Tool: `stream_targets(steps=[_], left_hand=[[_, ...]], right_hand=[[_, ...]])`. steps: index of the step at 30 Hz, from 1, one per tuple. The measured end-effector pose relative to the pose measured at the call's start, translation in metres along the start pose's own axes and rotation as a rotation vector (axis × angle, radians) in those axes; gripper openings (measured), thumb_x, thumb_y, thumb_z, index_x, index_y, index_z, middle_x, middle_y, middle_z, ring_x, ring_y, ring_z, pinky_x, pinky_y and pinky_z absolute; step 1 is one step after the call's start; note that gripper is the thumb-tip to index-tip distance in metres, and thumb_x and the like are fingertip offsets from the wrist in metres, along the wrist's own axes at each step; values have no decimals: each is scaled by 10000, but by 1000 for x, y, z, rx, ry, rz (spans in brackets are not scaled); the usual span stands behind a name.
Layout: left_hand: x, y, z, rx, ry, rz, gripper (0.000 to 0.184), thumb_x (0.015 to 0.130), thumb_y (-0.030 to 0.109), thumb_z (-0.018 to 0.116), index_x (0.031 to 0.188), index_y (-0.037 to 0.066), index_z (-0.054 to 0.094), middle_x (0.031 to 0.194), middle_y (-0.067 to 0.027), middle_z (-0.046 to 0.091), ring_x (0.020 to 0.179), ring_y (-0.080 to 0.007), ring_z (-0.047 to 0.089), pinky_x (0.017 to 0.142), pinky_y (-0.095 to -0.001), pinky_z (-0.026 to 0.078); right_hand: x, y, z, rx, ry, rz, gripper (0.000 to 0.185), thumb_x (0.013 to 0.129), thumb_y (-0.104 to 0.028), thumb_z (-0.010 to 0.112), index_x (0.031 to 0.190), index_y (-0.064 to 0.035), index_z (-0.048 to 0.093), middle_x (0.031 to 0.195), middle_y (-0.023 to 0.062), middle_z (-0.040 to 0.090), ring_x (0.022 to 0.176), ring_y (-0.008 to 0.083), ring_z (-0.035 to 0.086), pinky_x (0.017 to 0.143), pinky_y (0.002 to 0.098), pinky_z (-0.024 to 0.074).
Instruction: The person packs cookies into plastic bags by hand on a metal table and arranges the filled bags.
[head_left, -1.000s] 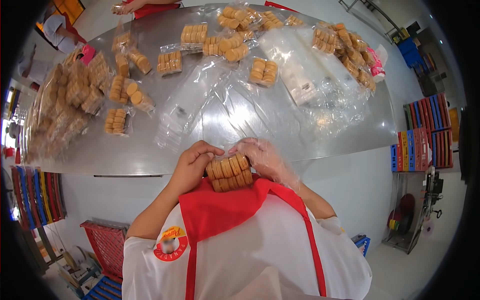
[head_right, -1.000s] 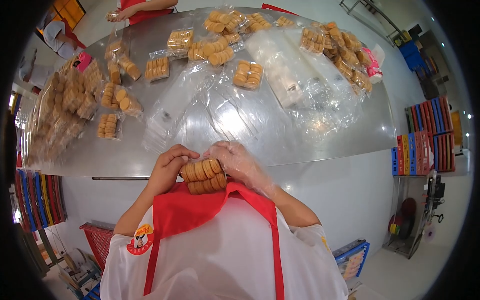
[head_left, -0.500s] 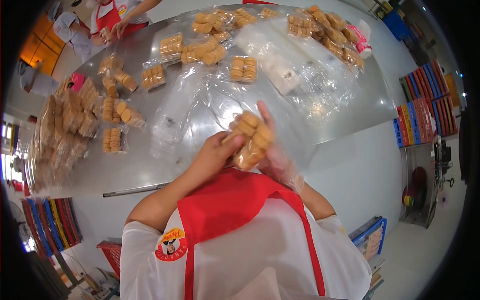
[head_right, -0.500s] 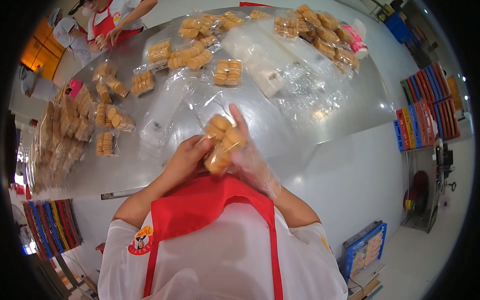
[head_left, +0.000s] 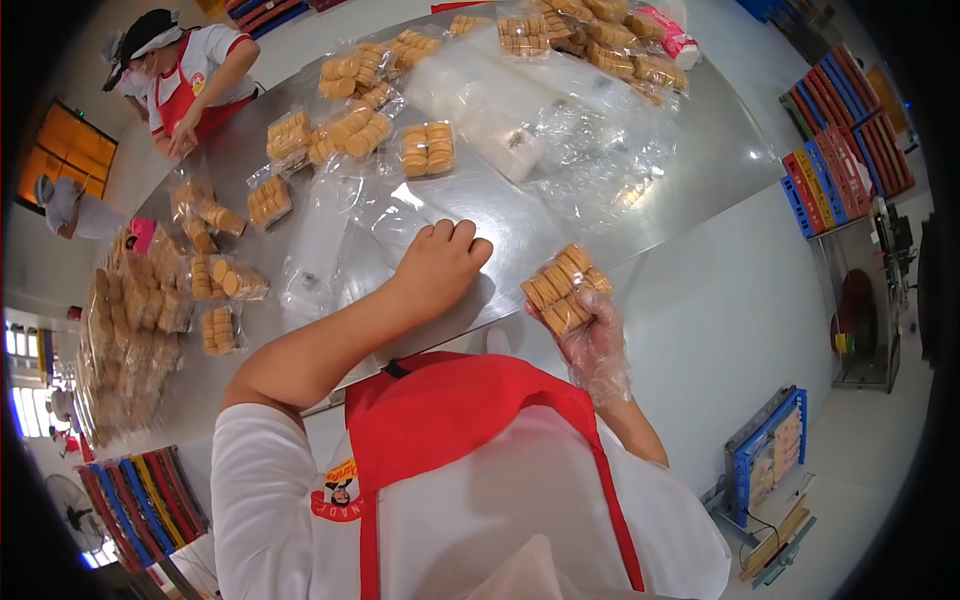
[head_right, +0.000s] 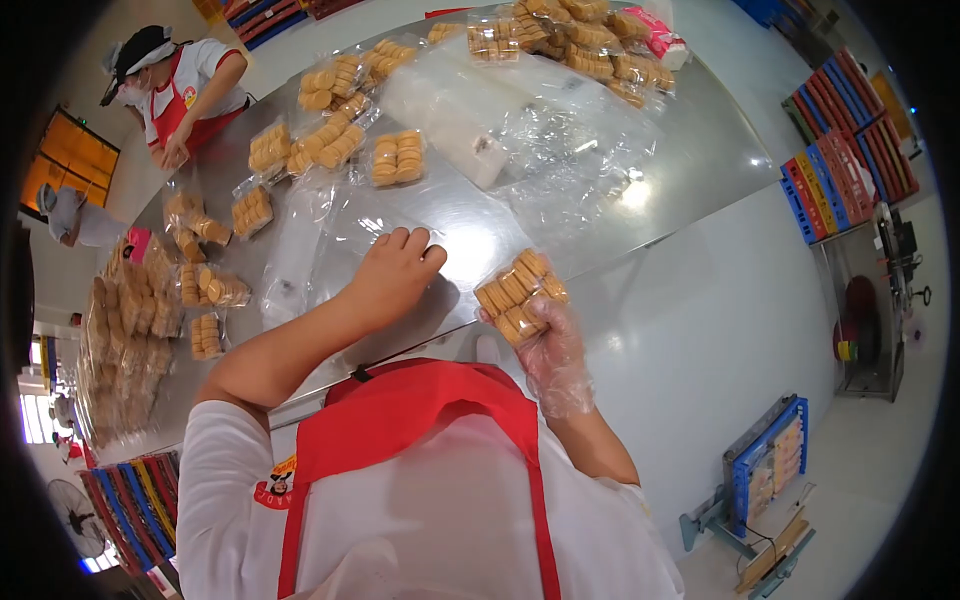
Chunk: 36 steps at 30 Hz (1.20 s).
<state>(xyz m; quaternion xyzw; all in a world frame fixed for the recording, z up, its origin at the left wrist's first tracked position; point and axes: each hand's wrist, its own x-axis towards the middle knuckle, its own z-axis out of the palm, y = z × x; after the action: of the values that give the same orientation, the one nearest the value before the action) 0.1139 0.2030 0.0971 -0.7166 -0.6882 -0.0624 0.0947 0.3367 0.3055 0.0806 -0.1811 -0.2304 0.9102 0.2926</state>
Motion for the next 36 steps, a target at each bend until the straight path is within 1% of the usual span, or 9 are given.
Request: stream_targets(steps=[3,10,14,17,20,24,25,28,36], left_hand=[[7,-8,-27,-49,-89,95,236,764,78,595,997,48,573,990,-143,543,902,-299,549,788,-402,482],[34,-15,-102,-365,-187,-216,461,743,-89,515,1203,-53,533,1171,-209,513,1075,-399,556,901,-440,486],[33,-22,-127,-519,-70,-233,558,736,-117,487,1293,-96,464,1287,-239,450,1136,-431,545,943,-438,481],[27,-19,-125,-477,-19,-235,573,742,-116,484,1312,-112,437,1339,-248,422,1115,-440,558,928,-444,494],[19,-9,-115,-378,-61,-243,611,763,-70,515,1361,-129,404,1439,-254,375,1073,-417,595,872,-444,524],[13,7,-103,-211,-124,-210,643,782,26,577,1383,-130,410,1482,-247,369,910,-363,628,794,-407,550],[11,8,-95,-172,-82,-187,628,783,42,588,1369,-121,433,1470,-239,386,874,-348,629,774,-390,555],[14,3,-94,-85,10,-100,450,787,115,638,1183,-85,564,1411,-232,435,819,-305,639,690,-353,575],[6,4,-121,248,-284,-350,480,726,141,701,1154,-52,606,1393,-249,460,804,-260,647,628,-319,563]], right_hand=[[4,0,6,-60,-14,-79,845,781,-130,676,1517,-62,265,1334,158,501,1229,328,542,992,511,505],[33,-5,80,-236,-214,-357,986,703,-95,816,1525,-69,271,1390,99,472,1274,235,509,1078,387,434],[53,5,82,-508,-316,-442,806,733,-51,767,1459,-51,415,1313,91,557,1213,210,557,1019,331,442],[64,6,84,-1088,-413,-627,664,759,-17,714,1387,-21,498,1237,96,617,1135,187,600,965,309,469],[67,10,105,-1144,-265,-358,609,764,3,692,1348,4,521,1215,111,642,1086,205,637,938,302,485],[89,18,92,-296,-286,211,509,834,-145,668,1318,-53,537,1096,54,650,944,163,670,800,286,562],[87,27,92,-150,-134,282,462,863,-195,637,1297,-69,540,1023,20,635,852,118,659,708,277,581],[97,49,82,-24,19,422,459,865,-179,636,1292,-44,532,1036,14,638,883,121,660,706,276,580],[85,43,97,-361,-281,29,673,769,-76,659,1409,-42,456,1261,90,588,1144,192,591,946,329,512]])
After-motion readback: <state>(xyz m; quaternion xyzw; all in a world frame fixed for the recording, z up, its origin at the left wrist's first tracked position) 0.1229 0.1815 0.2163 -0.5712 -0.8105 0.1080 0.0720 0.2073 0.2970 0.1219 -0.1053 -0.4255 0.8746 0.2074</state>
